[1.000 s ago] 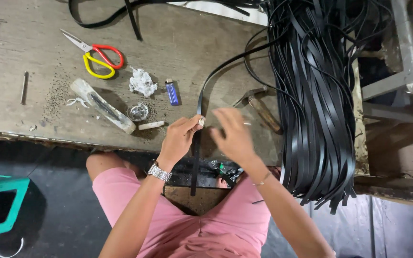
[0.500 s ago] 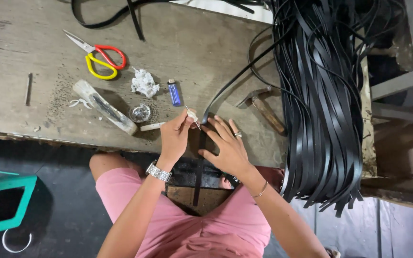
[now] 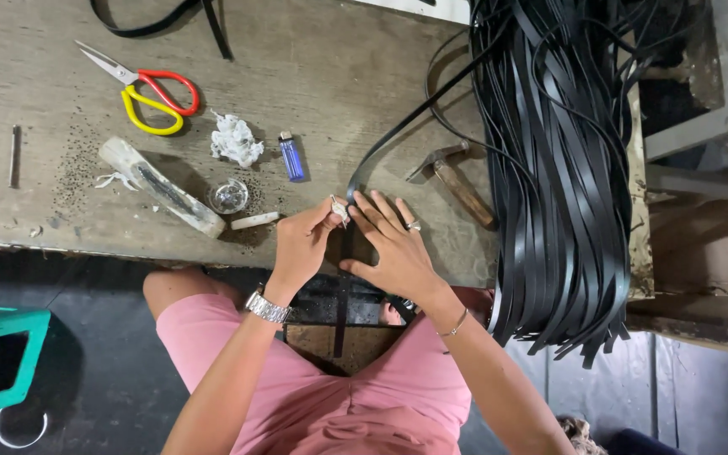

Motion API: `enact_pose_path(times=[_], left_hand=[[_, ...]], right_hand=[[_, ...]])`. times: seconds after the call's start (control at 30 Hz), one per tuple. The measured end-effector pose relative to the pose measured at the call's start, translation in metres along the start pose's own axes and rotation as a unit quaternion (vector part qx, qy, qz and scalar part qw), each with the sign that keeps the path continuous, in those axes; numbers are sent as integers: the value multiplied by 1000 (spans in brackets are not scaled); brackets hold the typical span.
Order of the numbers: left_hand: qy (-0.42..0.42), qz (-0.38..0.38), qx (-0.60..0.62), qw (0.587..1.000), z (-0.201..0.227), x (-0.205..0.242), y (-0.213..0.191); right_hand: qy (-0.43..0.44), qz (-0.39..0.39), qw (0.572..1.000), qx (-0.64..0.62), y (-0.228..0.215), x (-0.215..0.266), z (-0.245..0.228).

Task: The person assembles black belt straps by inserting metal pins into pre-punched holes and securing them with a hammer. They repeatedly pick up belt pieces, align the pins, and hammer them into place on a cluttered workbench.

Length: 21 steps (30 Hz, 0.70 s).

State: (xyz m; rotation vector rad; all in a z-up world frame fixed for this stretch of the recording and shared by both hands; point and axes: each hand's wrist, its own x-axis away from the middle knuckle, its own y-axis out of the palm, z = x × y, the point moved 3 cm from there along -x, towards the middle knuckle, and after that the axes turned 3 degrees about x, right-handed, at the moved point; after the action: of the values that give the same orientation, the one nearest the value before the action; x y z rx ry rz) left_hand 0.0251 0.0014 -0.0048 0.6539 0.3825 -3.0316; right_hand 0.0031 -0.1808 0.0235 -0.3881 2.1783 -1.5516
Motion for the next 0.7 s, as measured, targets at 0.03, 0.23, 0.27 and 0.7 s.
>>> enact_pose_path(times=[0.03,0.23,0.27,0.7], left_hand=[[0,-2,1,1000,0,0,0],[12,-6,-1,1000,-2,0,2],[15,-4,-1,1000,-1,0,2],[43,2,-14,999,5,-3,3]], right_hand=[[2,0,1000,0,0,1,0],[0,-18,1000,8,-4,-1,-3],[2,-19,1000,2,-5,-1,-4],[12,-22,1000,-7,-5,-1,-3]])
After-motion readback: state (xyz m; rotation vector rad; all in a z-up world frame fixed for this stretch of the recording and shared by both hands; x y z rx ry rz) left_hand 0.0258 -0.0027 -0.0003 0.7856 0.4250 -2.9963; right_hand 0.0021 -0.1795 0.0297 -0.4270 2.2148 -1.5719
